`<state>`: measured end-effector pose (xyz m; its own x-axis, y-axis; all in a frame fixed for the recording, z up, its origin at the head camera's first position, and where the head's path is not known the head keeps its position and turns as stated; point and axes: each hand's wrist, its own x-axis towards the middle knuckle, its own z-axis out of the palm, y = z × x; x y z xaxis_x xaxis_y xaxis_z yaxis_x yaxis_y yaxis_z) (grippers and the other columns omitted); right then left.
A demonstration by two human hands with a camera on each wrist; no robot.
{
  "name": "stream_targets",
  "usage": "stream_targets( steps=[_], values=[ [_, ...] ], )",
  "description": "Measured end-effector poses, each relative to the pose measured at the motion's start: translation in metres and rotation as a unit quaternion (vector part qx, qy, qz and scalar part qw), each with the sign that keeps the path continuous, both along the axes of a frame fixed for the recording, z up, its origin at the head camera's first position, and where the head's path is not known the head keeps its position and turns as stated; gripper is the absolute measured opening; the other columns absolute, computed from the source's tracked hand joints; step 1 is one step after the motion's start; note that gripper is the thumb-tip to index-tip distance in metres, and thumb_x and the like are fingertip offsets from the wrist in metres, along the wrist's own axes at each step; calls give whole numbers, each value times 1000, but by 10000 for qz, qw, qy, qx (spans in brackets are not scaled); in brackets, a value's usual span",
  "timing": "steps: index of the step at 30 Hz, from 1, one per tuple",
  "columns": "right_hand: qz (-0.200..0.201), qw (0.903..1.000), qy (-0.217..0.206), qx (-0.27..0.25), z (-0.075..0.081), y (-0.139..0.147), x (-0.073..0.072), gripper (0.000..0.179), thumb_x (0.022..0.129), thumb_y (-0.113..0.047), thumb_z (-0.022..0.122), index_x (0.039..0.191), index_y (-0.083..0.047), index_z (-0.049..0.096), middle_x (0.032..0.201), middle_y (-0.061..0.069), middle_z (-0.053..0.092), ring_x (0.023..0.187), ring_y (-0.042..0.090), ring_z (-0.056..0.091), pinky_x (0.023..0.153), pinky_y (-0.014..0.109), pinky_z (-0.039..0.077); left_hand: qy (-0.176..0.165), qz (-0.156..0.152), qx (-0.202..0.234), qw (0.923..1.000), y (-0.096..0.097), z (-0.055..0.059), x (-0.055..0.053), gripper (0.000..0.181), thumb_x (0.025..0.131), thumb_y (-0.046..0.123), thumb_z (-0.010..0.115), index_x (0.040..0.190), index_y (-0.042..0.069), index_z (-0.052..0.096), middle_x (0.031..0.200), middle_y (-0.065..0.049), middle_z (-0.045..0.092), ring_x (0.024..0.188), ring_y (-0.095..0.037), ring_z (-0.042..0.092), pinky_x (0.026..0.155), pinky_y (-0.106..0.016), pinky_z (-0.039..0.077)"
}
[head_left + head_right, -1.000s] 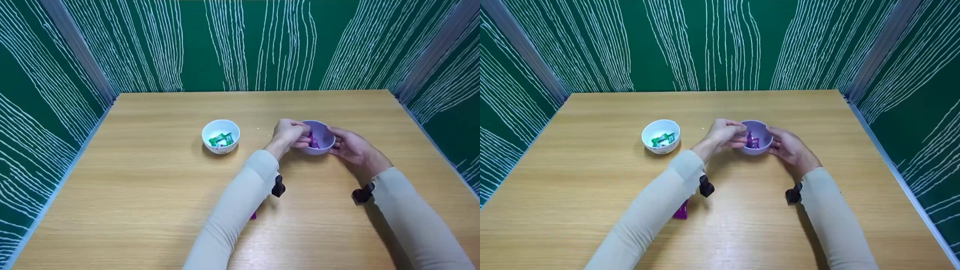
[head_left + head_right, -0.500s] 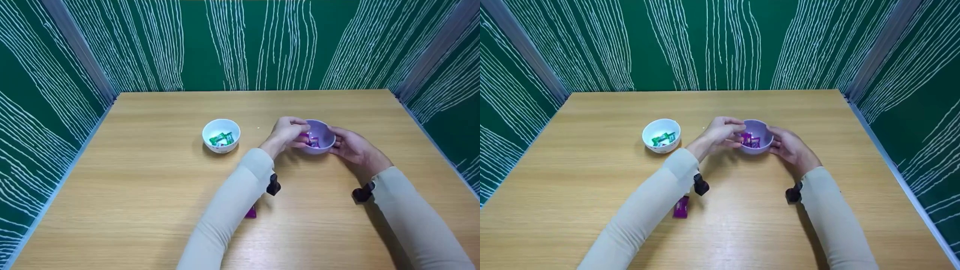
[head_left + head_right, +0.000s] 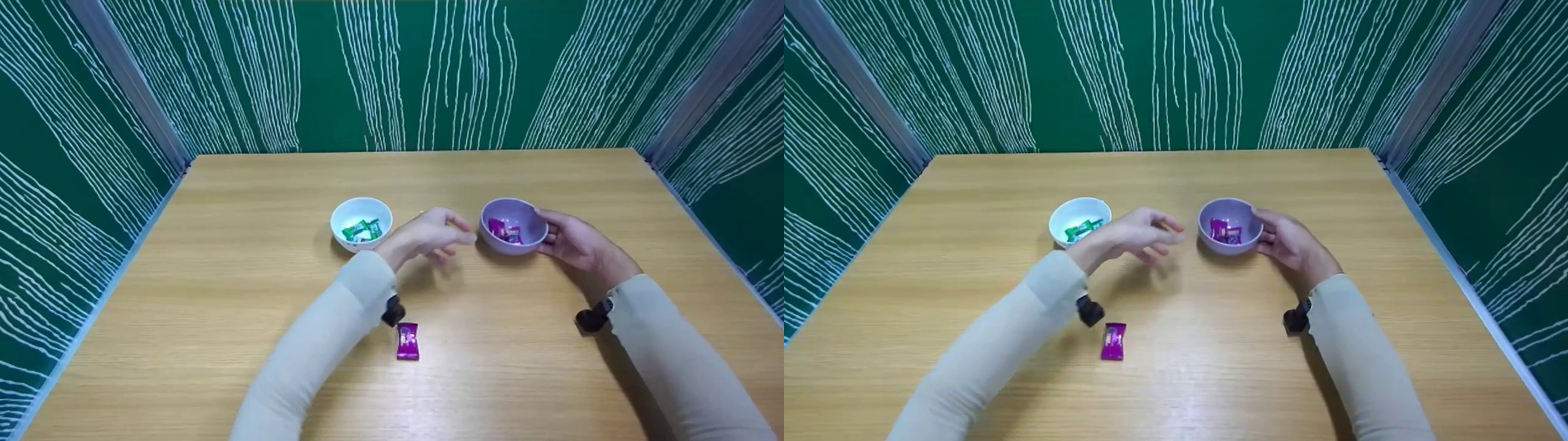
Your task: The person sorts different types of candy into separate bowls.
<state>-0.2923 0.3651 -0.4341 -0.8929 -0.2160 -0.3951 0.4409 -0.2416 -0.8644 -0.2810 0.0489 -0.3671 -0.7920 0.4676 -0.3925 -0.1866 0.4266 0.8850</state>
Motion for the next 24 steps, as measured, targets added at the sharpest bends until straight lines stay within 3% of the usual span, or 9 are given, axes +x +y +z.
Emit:
stream_targets(
  steps=[7,14,19,24],
  values=[
    [71,10000,66,-3,0,0,1,28,103,-33,61,125,-15,64,118,5,66,109,17,61,97,32,55,-493,-359,-442,9972,-37,-1,15,34,93,30,76,122,16,67,118,-1,66,111,-28,65,88,-41,61],
    [91,9996,75,-252,0,0,-1,22,105,-28,58,118,-14,67,113,6,69,108,16,63,96,35,57,-833,-593,-9,9948,-75,-8,31,44,90,22,80,129,9,63,117,-6,68,114,-34,65,90,-45,60],
    [50,9999,-30,-103,2,0,0,25,103,-32,61,122,-15,65,115,5,66,109,17,61,97,33,55,-912,-665,164,9935,-92,-21,47,52,89,13,80,134,1,59,113,-13,68,101,-37,68,80,-42,63],
    [40,10000,-61,-46,2,0,0,28,103,-33,62,124,-15,64,117,5,66,109,17,60,99,33,55,-923,-632,118,9937,-101,-33,62,48,87,12,82,129,2,61,107,-13,68,86,-29,69,74,-42,64]
  ],
)
